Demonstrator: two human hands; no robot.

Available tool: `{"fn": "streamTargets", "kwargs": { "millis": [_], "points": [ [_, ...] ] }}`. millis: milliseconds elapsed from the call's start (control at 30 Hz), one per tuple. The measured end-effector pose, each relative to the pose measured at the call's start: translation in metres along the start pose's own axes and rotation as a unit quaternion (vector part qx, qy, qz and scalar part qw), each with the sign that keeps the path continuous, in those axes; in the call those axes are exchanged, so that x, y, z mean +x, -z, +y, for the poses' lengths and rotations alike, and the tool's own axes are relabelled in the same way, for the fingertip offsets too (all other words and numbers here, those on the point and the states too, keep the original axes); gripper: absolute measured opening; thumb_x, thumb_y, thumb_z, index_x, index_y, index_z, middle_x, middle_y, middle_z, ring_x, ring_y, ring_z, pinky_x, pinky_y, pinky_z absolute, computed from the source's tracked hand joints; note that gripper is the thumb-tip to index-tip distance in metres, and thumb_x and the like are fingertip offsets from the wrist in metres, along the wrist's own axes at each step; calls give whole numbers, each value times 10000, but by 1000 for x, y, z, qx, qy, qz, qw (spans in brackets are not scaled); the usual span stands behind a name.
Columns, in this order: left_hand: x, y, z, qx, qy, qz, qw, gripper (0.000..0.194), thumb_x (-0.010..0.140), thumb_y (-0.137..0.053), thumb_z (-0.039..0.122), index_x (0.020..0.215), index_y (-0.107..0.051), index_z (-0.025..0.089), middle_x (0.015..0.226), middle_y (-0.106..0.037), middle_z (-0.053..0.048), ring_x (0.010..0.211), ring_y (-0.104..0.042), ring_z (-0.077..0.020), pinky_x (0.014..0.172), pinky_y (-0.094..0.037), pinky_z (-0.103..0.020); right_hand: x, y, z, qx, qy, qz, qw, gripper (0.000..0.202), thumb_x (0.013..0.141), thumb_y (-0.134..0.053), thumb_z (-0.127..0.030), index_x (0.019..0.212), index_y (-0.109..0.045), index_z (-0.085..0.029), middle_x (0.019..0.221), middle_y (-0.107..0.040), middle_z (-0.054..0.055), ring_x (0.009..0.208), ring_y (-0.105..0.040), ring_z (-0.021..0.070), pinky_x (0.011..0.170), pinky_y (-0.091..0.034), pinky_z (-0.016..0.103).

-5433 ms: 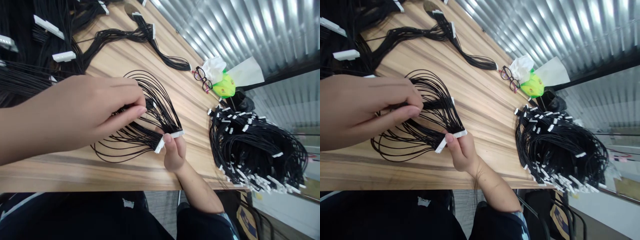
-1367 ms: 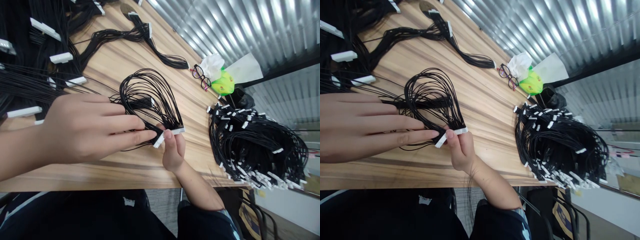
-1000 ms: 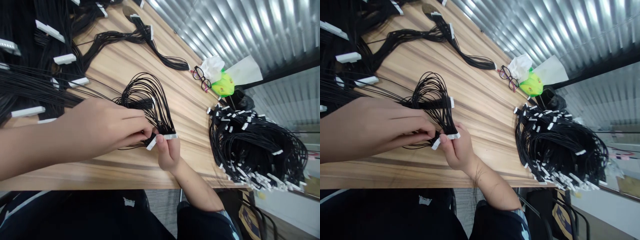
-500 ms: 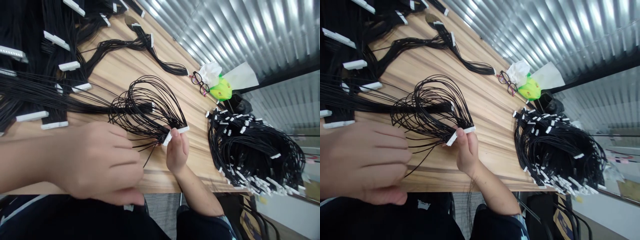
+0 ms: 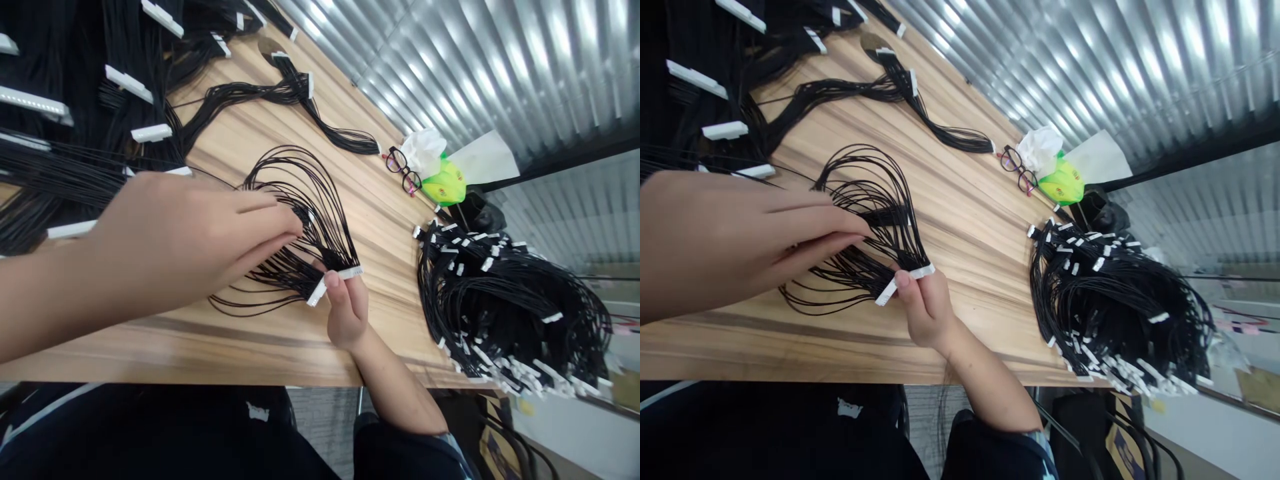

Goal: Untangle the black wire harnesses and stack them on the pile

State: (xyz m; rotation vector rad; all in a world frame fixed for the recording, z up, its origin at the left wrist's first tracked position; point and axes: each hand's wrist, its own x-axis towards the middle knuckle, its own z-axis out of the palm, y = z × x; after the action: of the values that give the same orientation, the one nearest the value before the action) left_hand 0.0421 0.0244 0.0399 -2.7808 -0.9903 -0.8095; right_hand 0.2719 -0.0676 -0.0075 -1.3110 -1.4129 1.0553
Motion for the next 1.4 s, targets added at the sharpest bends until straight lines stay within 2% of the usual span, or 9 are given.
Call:
{"fn": "streamTargets", "kwargs": {
  "millis": [100,200,333,467,567,733,933,1033,1400],
  "points": [
    [1,5,-7,0,-4,5,1000,615,1132,-225,338,990,-818,263,1017,-778,29,607,-602,-111,509,-227,-247,0,2,-5,17,3,-62,998,384,1032,-532,-583,843,-669,-278,719,-649,17,668,-618,222,661,-560,377],
    [1,3,-16,-66,-50,-24,996,568,1136,-242,282,1178,-802,370,1179,-787,92,699,-643,-114,541,-304,-284,-1,3,-9,27,-5,-122,992,419,1033,-499,-602,823,-663,-278,766,-662,29,716,-632,230,749,-598,411],
    [0,-3,-23,-101,-120,-15,988,453,1159,-327,308,1269,-753,414,1202,-789,135,807,-688,-86,553,-322,-253,-4,2,-13,68,-17,-150,986,441,1009,-506,-642,879,-680,-258,866,-665,59,840,-653,248,874,-637,470],
    [-1,-6,-27,-147,-157,-32,976,541,1167,-229,310,1320,-728,453,1193,-787,122,865,-714,-75,569,-347,-242,-4,0,-15,94,-30,-148,984,448,1001,-525,-651,858,-674,-253,875,-644,58,872,-657,247,908,-647,488],
    [-3,-5,-24,-166,-137,-38,976,579,1164,-202,269,1304,-729,464,1170,-790,138,823,-710,-74,561,-316,-274,-4,-1,-14,92,-27,-149,984,470,999,-516,-666,843,-667,-248,871,-633,55,859,-646,240,903,-634,470],
    [-3,-1,-13,-141,-133,9,981,449,1175,-309,297,1243,-745,379,1077,-799,128,897,-711,-62,597,-353,-246,-2,0,-10,101,-9,-175,979,425,1025,-508,-616,870,-651,-246,873,-631,51,834,-622,229,866,-603,444],
    [1,-9,-8,-268,-54,-11,962,269,1132,-523,388,1142,-775,296,1022,-795,76,849,-730,-71,652,-465,-196,-3,-1,-10,99,-58,-215,970,499,1038,-455,-663,795,-582,-246,748,-558,12,725,-560,193,762,-569,379],
    [0,-12,-7,-284,-33,-8,958,227,1117,-568,374,1108,-779,291,999,-790,86,807,-721,-73,646,-469,-201,-1,-1,-11,103,-32,-239,965,448,1066,-448,-602,830,-591,-249,746,-588,7,705,-564,186,702,-515,350],
    [2,-10,-15,-263,-133,-44,955,353,1170,-397,268,1242,-732,353,1073,-750,121,771,-665,-11,572,-372,-175,-2,-1,-14,83,17,-228,970,342,1064,-514,-534,909,-628,-251,790,-633,0,733,-601,181,732,-560,347]
  ]
}}
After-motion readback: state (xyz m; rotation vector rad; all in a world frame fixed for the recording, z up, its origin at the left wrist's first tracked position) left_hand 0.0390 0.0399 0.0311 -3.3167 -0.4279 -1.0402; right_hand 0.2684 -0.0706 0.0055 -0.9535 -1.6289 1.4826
